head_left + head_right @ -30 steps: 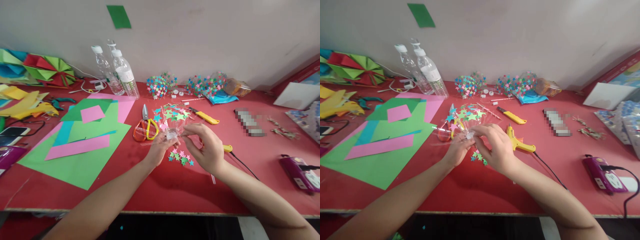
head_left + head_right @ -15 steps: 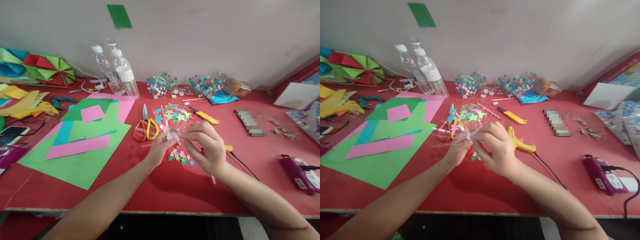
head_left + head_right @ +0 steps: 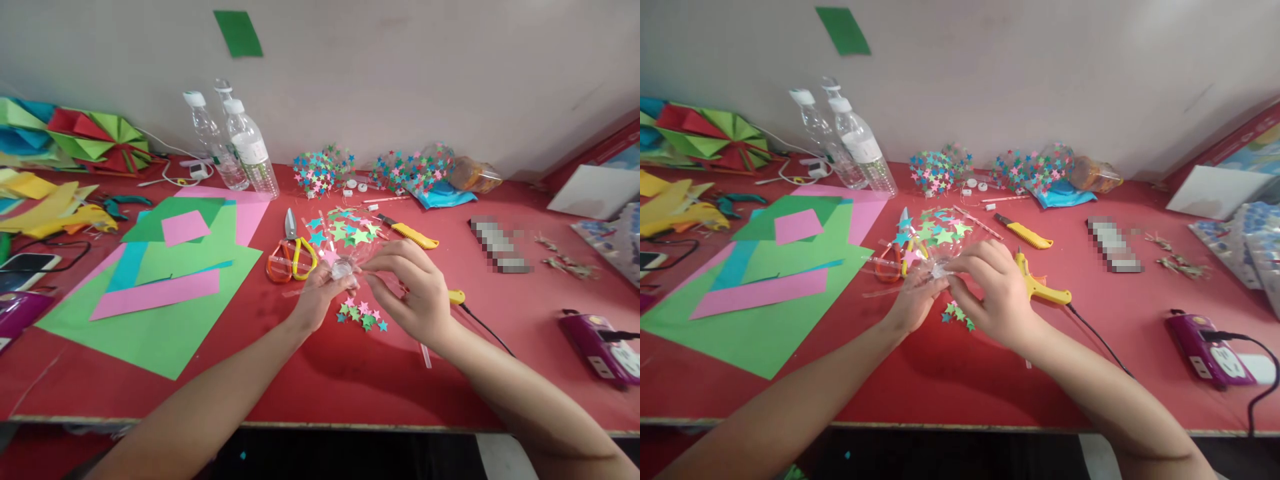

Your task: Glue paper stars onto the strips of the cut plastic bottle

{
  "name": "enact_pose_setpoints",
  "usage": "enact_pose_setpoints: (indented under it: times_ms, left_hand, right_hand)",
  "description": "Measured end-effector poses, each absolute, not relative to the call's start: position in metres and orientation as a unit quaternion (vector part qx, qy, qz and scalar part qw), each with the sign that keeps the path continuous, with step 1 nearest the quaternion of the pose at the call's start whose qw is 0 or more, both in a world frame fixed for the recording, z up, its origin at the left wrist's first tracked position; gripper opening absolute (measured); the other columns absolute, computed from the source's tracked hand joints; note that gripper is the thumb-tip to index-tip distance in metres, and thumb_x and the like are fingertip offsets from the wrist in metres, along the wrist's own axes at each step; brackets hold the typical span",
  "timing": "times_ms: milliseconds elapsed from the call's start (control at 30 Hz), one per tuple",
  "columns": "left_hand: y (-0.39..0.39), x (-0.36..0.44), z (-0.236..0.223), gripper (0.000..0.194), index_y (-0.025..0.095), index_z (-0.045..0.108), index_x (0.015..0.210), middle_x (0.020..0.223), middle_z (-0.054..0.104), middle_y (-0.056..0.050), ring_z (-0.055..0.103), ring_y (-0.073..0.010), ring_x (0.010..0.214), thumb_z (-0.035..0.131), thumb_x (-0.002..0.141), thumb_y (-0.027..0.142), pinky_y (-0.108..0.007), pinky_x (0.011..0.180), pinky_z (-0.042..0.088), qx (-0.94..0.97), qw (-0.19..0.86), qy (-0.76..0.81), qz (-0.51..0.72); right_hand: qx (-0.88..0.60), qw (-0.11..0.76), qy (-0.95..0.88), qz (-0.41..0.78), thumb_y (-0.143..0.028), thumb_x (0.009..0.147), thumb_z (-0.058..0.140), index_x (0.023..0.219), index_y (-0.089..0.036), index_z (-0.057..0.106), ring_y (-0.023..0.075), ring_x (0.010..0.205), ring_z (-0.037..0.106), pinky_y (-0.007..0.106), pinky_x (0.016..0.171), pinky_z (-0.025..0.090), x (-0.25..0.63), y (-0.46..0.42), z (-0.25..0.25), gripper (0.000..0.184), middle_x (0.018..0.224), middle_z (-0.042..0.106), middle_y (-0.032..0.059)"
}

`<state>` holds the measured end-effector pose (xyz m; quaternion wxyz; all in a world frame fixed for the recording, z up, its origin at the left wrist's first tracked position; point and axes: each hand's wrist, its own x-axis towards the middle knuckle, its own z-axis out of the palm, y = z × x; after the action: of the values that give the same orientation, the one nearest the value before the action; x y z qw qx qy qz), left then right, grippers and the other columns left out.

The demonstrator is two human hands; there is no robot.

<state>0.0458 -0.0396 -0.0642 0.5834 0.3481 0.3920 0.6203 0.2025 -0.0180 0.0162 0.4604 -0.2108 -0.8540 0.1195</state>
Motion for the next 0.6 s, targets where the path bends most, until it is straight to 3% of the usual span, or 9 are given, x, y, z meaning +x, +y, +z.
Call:
enact_pose_setpoints:
  times_ms: [367,600]
  left_hand:
    - [-0.039,0.043,-0.064,0.024,0.016,0.065,0.091,0.090,0.071,-0.004,0.062,-0.0115,0.067,0.074,0.070,0.024,-0.027,0.067,0.050,0.338,0.570,0.396,0.636]
    - [-0.038,0.043,-0.062,0.024,0.020,0.068,0.091,0.076,0.068,0.001,0.064,-0.0140,0.073,0.077,0.068,0.022,-0.028,0.074,0.050,0.336,0.543,0.398,0.659]
  right_hand:
    - [-0.226,0.455,-0.855,0.106,-0.011,0.077,0.059,0.111,-0.021,0.052,0.0202,0.090,0.058,0.040,0.080,0.048,0.206,-0.017,0.017,0.036,0.095,0.062,0.0048]
    - [-0.235,0.403,-0.884,0.028,-0.017,0.078,0.061,0.090,-0.023,0.056,0.0212,0.088,0.053,0.043,0.083,0.044,0.205,-0.009,0.011,0.014,0.091,0.060,0.0036]
